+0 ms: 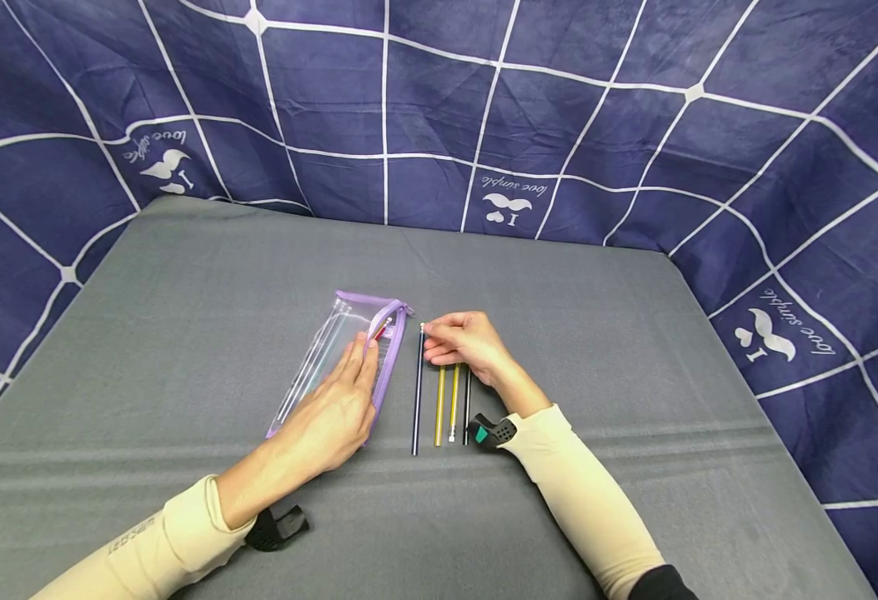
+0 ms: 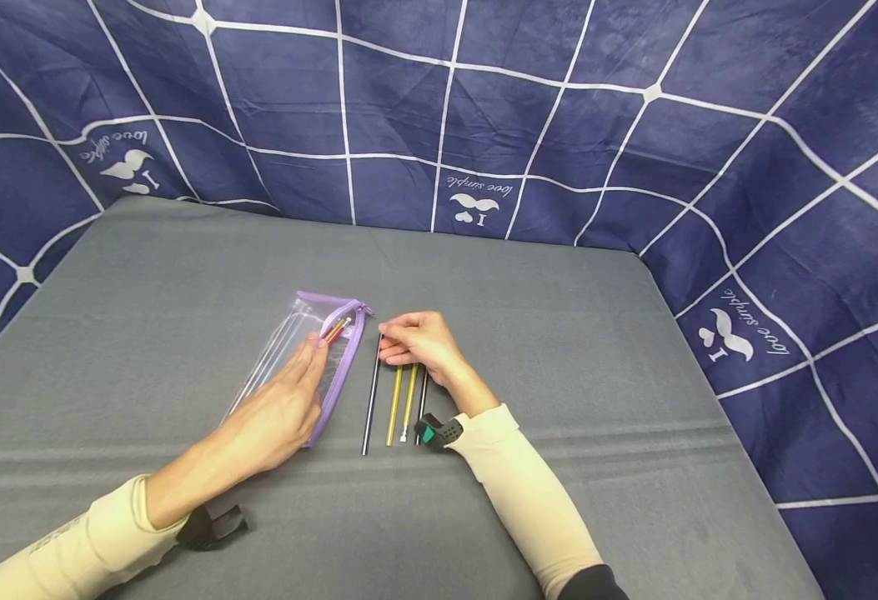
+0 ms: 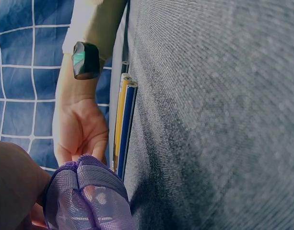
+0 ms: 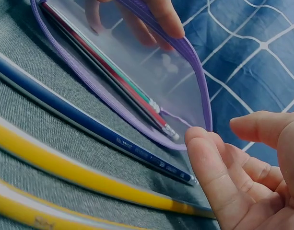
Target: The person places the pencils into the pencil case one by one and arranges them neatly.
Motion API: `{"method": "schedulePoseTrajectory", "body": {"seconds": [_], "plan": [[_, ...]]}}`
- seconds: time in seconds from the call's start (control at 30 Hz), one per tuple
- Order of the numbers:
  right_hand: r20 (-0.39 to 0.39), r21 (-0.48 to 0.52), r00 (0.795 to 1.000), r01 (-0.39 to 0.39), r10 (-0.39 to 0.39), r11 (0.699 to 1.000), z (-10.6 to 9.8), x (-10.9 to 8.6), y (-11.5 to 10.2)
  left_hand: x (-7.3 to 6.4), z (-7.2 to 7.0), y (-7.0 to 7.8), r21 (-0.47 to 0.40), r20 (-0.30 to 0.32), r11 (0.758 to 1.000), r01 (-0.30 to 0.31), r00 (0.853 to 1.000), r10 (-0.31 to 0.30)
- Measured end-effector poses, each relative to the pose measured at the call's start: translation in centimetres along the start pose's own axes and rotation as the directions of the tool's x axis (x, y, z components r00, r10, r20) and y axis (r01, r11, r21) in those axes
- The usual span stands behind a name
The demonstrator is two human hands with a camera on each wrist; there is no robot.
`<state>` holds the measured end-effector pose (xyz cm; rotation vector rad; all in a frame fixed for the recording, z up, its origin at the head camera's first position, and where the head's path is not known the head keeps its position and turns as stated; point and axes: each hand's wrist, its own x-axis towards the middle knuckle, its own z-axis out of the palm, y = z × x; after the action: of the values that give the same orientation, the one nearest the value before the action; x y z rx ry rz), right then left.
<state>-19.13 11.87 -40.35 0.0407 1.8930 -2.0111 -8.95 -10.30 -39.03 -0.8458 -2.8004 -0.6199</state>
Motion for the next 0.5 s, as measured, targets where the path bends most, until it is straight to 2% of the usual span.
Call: {"method": "schedulePoseTrajectory", "body": {"seconds": [0.5], "plan": [[-0.035, 0.013, 0.999, -0.003, 0.003, 1.000, -1.7, -0.4, -0.2, -0.1, 0.0, -0.1, 0.011, 0.004, 1.000, -0.008, 1.000, 0.008]]}}
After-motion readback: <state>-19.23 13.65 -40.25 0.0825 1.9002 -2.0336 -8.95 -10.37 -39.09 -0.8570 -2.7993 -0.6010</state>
